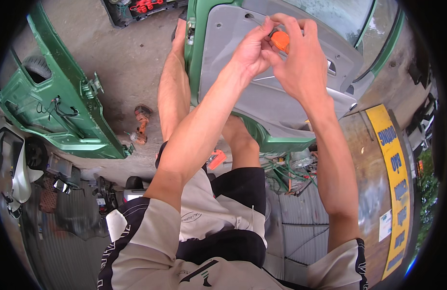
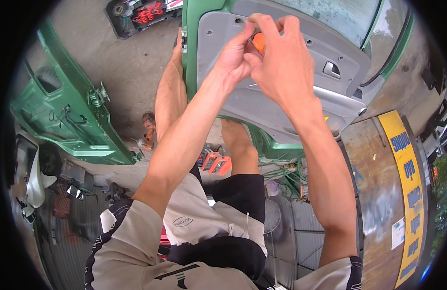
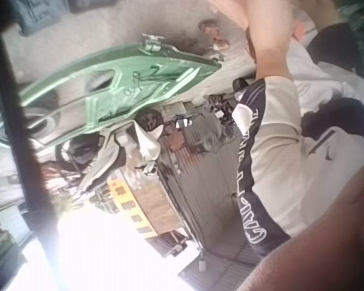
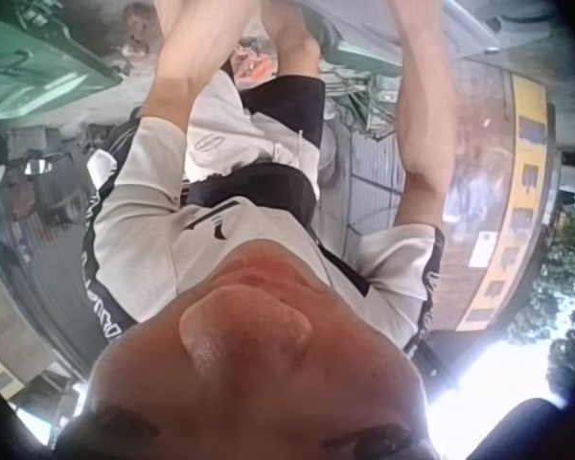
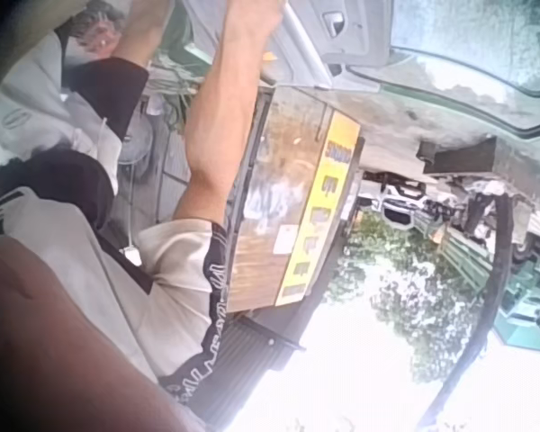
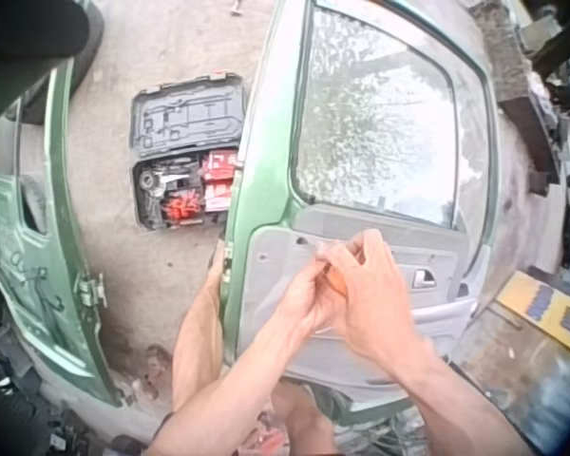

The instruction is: The person unscrews and removes components from a green car door panel using a screwdriver. They remove a silver trim piece and then detach the inner plastic panel from the door frame by hand.

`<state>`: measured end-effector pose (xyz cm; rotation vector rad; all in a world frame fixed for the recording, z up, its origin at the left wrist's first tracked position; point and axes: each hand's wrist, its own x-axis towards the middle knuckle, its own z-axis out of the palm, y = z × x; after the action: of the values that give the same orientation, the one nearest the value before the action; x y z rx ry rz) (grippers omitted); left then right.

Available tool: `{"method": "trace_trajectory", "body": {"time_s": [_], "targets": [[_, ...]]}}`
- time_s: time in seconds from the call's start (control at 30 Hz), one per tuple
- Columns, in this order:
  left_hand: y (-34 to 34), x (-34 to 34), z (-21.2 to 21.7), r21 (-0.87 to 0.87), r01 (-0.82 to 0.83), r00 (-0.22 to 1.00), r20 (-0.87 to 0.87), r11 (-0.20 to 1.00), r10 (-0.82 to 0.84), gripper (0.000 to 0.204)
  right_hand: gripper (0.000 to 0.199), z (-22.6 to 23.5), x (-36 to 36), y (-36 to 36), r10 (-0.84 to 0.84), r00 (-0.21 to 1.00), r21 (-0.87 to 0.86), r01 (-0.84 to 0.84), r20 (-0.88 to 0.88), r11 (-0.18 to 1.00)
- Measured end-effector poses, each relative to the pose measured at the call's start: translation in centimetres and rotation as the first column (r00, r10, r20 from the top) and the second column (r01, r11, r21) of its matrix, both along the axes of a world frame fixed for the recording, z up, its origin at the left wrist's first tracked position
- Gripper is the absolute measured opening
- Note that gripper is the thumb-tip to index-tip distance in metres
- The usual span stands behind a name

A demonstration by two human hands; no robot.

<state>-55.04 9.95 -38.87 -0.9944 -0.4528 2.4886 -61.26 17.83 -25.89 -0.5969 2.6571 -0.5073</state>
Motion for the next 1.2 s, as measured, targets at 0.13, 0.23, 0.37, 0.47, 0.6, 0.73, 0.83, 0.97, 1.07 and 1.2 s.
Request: {"method": "trace_trajectory", "body": {"time_s": [0.13,0.23,0.37,0.47,0.6,0.73,0.83,0.97,1.07,1.2], "targets": [[0.6,0.4,-0.3,-0.015,-0.100,0.994,0.033,0.995,0.100,0.043,0.038,1.3,-0.5,-2.0,-0.389,0.885,0.310,0.306,0.256,0.900],[-0.6,0.1,0.3,0.074,-0.125,0.992,0.017,0.989,0.124,0.040,0.036,0.4,0.0,-1.4,-0.384,0.887,0.284,0.310,0.257,0.907],[-0.7,-0.8,1.8,-0.017,-0.085,0.996,0.003,0.996,0.086,0.039,0.030,-0.6,0.3,0.6,-0.048,0.992,0.101,0.036,0.120,0.994],[-0.5,0.3,0.1,0.036,-0.025,0.999,0.022,0.999,0.024,0.039,0.030,-0.9,0.3,0.2,-0.044,0.995,0.083,0.037,0.089,0.996],[-0.3,0.0,0.1,-0.125,0.039,0.999,0.022,0.991,-0.037,0.036,0.026,0.4,0.5,-0.6,-0.236,0.954,-0.010,0.242,0.184,0.970],[-1.1,-0.2,2.0,-0.136,0.035,0.995,0.097,0.990,-0.022,0.034,0.025,-0.3,0.9,-0.1,-0.382,0.913,0.037,0.381,0.147,0.924],[-1.9,-0.2,2.7,-0.142,0.094,0.994,0.073,0.985,-0.085,0.037,0.024,-0.9,2.0,-0.2,-0.341,0.929,-0.003,0.345,0.146,0.939],[-2.1,0.3,1.6,-0.219,0.240,0.957,0.219,0.946,-0.192,0.038,0.025,-1.6,4.7,-1.2,-0.180,0.979,-0.122,0.191,0.097,0.974],[-2.5,0.6,-0.4,-0.427,0.500,0.857,0.372,0.754,-0.357,0.035,0.030,-1.9,5.9,-2.2,-0.169,0.984,-0.078,0.173,0.065,0.982],[-3.4,-0.5,-0.9,-0.299,0.421,0.871,0.397,0.856,-0.290,0.029,0.043,-1.5,6.0,-2.9,-0.413,0.904,-0.181,0.427,0.111,0.886]]}}
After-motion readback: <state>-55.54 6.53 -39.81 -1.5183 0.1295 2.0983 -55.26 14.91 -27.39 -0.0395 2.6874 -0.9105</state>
